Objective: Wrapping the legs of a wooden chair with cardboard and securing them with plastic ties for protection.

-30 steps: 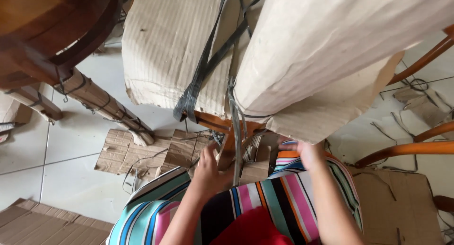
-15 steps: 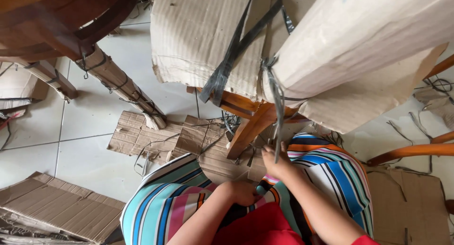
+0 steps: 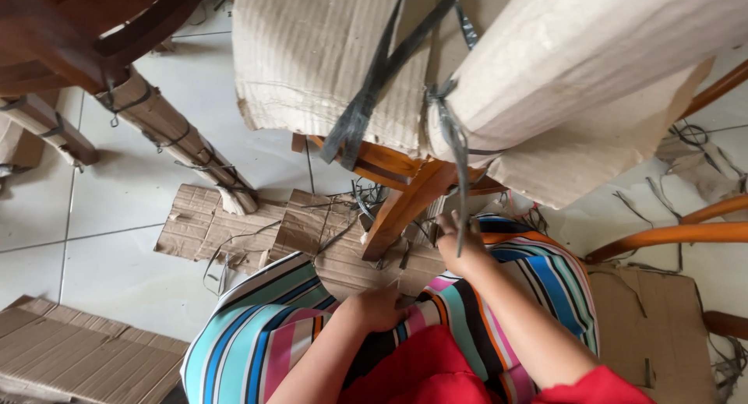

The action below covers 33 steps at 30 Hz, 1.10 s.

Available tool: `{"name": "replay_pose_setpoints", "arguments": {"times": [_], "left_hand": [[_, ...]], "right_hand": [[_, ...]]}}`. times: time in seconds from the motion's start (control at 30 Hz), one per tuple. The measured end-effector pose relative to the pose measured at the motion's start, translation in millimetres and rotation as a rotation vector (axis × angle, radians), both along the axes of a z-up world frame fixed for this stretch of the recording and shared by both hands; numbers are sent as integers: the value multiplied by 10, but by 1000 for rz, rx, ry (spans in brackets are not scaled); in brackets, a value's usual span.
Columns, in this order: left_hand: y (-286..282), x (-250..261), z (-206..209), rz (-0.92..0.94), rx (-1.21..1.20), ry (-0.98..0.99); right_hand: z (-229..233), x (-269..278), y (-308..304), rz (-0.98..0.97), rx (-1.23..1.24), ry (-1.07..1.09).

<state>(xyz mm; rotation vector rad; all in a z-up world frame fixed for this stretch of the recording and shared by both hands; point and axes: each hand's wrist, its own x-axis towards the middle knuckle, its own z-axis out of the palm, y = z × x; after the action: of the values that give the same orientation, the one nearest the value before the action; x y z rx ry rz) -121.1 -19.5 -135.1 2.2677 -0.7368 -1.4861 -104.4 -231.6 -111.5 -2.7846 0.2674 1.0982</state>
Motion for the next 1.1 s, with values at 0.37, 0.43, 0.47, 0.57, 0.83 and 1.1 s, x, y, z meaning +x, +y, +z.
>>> {"name": "replay_pose_setpoints", "arguments": {"times": [0.37,0.43,0.47,0.57,0.83,1.1], "left_hand": [[-10,127,138,11,118,-34],[16,163,165,5,90,-17],[89,210,241,9,91,-21],[330,347,460,96,13,0],[812,431,1523,276,-761,-254],[678,261,1107,607,-1380,-316]], "right_hand": [[-1147,-90,-252,344,-103,-161],[-621,-151,-112,65,288,-263],[-403,-214,-69,69,289,-266],[267,-415,54,105,504,-601],[1503,-726,197,100,1048,-1055],[1716,-621,703,40,1129,-949]]}}
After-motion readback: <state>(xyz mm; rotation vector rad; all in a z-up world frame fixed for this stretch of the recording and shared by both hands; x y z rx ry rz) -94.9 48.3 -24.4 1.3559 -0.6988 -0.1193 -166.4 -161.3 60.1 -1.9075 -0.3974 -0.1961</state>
